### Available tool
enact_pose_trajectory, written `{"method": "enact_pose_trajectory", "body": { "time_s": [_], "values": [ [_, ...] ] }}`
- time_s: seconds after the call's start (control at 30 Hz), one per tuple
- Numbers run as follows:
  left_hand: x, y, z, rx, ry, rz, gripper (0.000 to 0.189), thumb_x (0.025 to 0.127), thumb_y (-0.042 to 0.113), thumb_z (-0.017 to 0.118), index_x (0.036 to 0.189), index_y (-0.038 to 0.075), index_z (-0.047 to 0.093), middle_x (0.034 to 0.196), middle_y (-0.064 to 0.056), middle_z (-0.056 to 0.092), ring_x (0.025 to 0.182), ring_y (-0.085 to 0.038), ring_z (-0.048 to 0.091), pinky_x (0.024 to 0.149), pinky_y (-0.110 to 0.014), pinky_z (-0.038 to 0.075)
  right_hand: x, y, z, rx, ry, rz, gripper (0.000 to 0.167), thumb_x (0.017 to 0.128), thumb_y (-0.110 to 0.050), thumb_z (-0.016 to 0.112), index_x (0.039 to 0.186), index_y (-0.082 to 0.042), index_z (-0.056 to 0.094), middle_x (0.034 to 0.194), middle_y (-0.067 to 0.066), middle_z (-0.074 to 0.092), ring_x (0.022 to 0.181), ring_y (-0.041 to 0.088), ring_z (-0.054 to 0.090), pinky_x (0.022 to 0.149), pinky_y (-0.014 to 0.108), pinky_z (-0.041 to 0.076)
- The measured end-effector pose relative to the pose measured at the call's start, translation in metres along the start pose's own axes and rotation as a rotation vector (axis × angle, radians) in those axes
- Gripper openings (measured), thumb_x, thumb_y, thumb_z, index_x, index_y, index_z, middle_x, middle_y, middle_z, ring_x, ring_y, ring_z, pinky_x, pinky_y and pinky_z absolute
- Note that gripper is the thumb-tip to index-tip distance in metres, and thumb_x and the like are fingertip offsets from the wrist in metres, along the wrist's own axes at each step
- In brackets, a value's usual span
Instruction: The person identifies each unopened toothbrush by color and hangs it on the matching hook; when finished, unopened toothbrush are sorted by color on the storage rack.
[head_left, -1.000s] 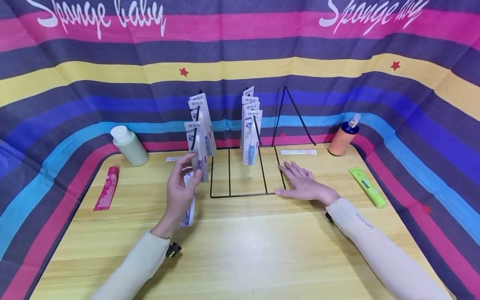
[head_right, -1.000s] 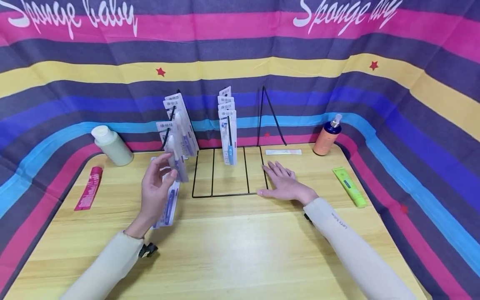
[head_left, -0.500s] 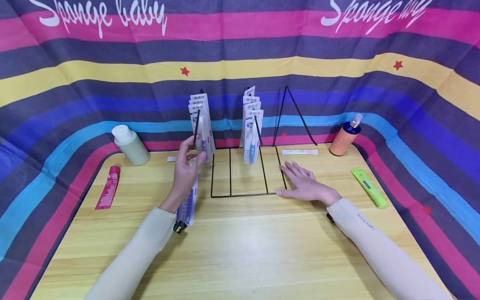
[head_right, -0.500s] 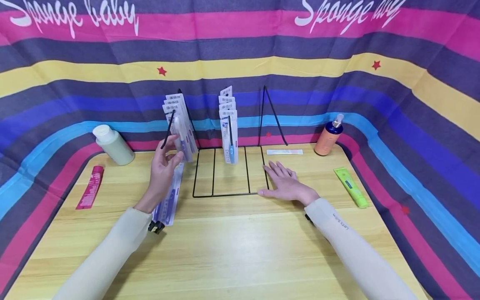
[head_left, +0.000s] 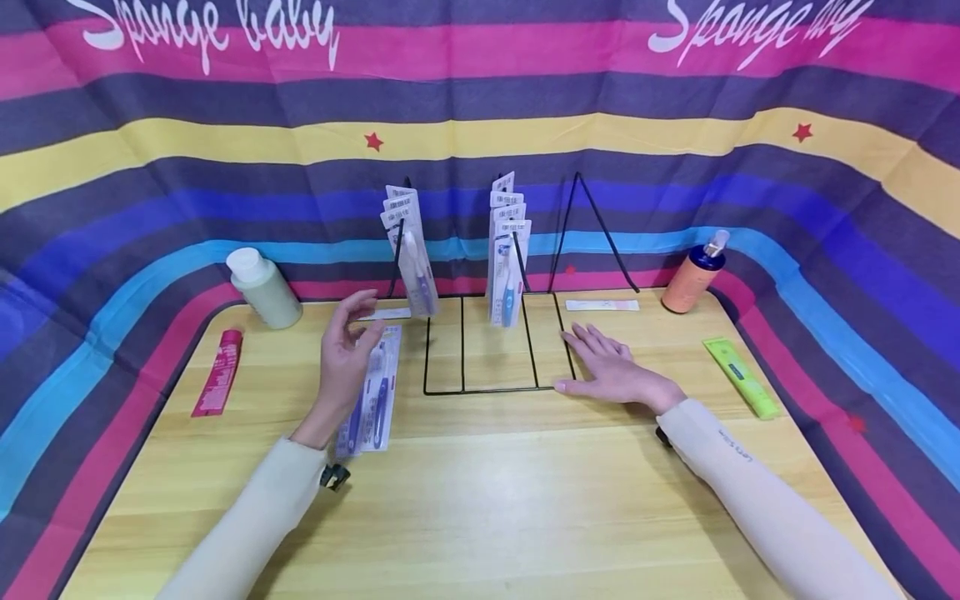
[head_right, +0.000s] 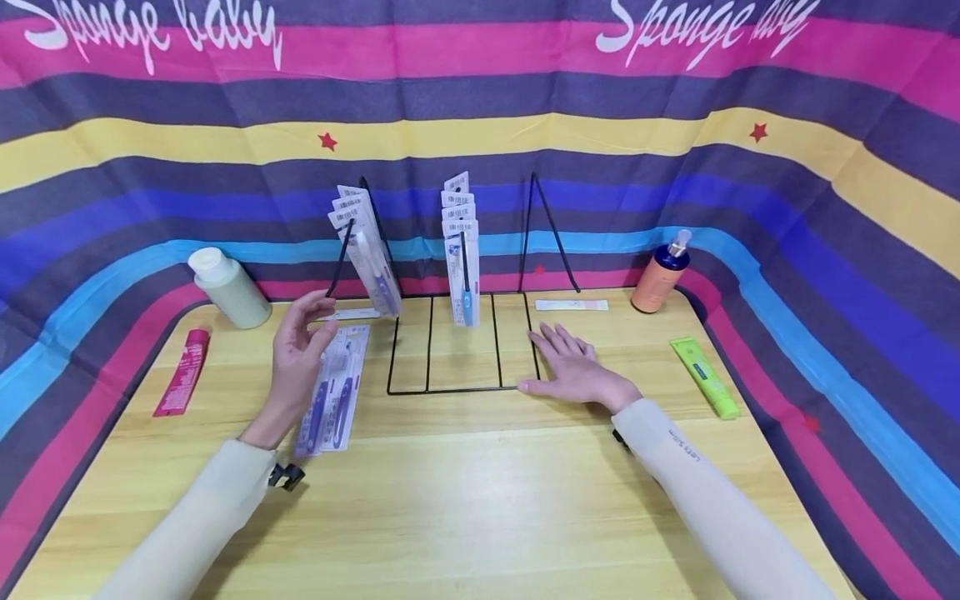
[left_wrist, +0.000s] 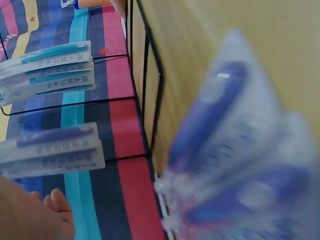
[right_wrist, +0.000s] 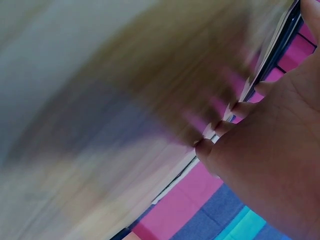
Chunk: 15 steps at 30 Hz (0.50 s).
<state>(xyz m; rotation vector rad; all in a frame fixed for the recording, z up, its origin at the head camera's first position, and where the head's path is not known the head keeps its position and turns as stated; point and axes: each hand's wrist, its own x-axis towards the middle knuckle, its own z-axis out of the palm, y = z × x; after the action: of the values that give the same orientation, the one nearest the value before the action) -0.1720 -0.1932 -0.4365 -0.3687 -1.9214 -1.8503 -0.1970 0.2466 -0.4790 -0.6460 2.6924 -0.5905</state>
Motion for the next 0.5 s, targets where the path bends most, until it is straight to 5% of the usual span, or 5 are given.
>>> {"method": "enact_pose_trajectory", "body": {
  "time_s": [0.13,0.27,0.5],
  "values": [
    [-0.014,0.002,-0.020,0.038,0.056,-0.122,0.042,0.107,-0.005,0.062,0.148,-0.003,0.059,0.133,-0.001,0.066,0.124,-0.031,0.058,0.095,-0.027,0.048,0.001,0.000,-0.001,0.000,-0.004,0.000,0.108,0.102,-0.071,0.062,0.177,-0.013,0.011,0.182,0.015,-0.002,0.166,0.040,-0.007,0.123,0.076,0.002],
    [-0.029,0.002,-0.038,0.120,0.081,-0.278,0.043,0.109,0.005,0.064,0.152,0.002,0.058,0.137,-0.013,0.063,0.121,-0.024,0.059,0.097,-0.023,0.049,0.000,-0.001,-0.002,-0.004,-0.004,0.001,0.108,0.101,-0.072,0.062,0.177,-0.013,0.012,0.182,0.015,-0.001,0.166,0.040,-0.007,0.123,0.076,0.002],
    [-0.052,-0.004,-0.057,0.295,-0.021,-0.581,0.066,0.105,0.013,0.074,0.162,0.004,0.043,0.144,-0.024,0.053,0.116,-0.022,0.054,0.096,-0.023,0.048,0.000,0.001,0.000,-0.008,-0.002,0.004,0.108,0.101,-0.073,0.061,0.177,-0.015,0.012,0.182,0.014,0.000,0.166,0.039,-0.007,0.123,0.077,0.002]
  ]
}}
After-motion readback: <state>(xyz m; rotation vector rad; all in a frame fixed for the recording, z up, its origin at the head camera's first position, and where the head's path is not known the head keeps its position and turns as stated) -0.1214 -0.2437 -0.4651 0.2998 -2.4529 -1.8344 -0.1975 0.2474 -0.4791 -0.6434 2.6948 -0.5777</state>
